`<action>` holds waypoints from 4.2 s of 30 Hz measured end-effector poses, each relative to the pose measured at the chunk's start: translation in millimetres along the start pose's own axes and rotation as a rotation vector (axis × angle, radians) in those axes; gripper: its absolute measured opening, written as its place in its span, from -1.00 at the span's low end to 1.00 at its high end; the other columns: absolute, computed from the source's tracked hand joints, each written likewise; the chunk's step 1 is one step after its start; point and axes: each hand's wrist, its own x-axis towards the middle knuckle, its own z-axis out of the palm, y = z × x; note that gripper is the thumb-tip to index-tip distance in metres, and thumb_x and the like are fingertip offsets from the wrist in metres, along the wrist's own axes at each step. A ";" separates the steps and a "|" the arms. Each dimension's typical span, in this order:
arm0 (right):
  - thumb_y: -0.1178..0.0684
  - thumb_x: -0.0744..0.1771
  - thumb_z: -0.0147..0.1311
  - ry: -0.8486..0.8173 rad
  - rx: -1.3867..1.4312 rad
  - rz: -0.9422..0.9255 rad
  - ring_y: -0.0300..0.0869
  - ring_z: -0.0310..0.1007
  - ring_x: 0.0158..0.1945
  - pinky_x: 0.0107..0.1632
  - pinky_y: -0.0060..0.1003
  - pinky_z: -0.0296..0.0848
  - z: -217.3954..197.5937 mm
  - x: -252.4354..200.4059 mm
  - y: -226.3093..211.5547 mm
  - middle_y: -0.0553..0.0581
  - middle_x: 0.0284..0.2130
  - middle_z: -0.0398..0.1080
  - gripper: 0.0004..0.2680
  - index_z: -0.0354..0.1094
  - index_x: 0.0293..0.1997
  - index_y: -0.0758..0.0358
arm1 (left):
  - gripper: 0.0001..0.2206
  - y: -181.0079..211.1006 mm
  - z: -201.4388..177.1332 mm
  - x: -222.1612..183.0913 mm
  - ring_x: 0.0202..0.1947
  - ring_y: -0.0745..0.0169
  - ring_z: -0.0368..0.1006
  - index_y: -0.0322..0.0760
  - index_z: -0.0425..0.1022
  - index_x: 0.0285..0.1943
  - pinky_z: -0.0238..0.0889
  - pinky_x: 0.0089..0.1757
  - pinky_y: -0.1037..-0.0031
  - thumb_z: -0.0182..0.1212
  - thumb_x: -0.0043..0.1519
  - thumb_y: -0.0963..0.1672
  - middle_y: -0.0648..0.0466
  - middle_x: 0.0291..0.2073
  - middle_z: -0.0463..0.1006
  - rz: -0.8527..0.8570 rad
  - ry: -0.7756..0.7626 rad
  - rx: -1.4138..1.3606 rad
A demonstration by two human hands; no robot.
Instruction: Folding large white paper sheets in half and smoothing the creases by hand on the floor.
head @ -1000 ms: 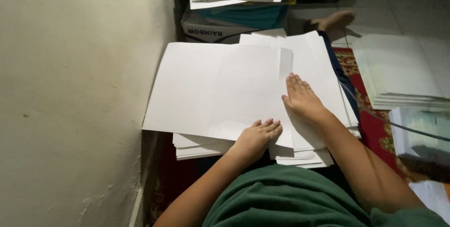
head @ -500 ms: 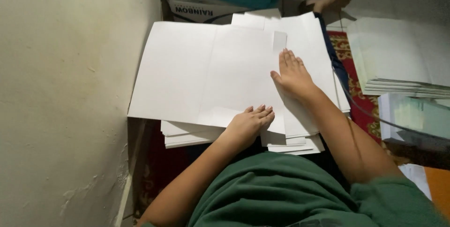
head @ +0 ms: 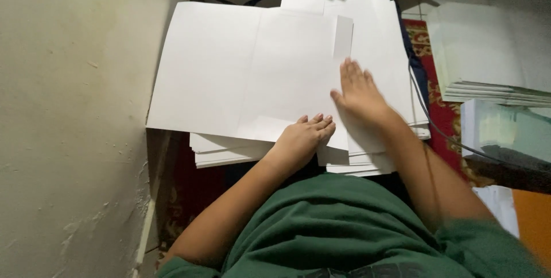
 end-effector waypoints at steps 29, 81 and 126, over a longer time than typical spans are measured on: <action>-0.28 0.45 -0.37 -0.045 0.124 0.119 0.11 -0.36 0.60 0.53 0.15 -0.28 -20.1 99.8 52.6 0.41 0.54 -0.31 -0.41 -0.28 0.57 0.42 | -0.47 -4.4 -18.3 -20.4 0.29 -0.25 0.37 -0.23 0.35 0.42 0.20 0.18 -0.16 0.01 0.21 -0.32 -0.14 0.27 0.48 0.058 0.055 -0.179; 0.14 0.46 0.04 0.659 0.954 0.263 -0.17 0.32 -0.20 -0.16 -0.22 0.35 -40.8 -34.1 35.6 0.16 -0.27 0.39 -0.82 0.38 0.20 0.32 | -0.66 -111.1 -106.4 -31.5 -0.18 0.09 0.59 -0.39 0.41 0.21 0.52 -0.17 0.20 0.16 0.23 -0.27 -0.08 -0.18 0.58 -0.484 1.028 -1.287; -0.30 0.41 -0.31 0.206 -0.077 -0.230 0.03 -0.04 0.55 0.51 0.12 -0.19 62.0 59.8 -14.6 0.33 0.44 0.10 -0.44 0.05 0.49 0.37 | -0.36 -77.1 3.4 54.2 0.53 -0.20 -0.10 -0.55 0.02 0.53 -0.41 0.35 -0.20 -0.15 0.37 0.02 -0.33 0.49 0.06 -0.825 0.031 0.070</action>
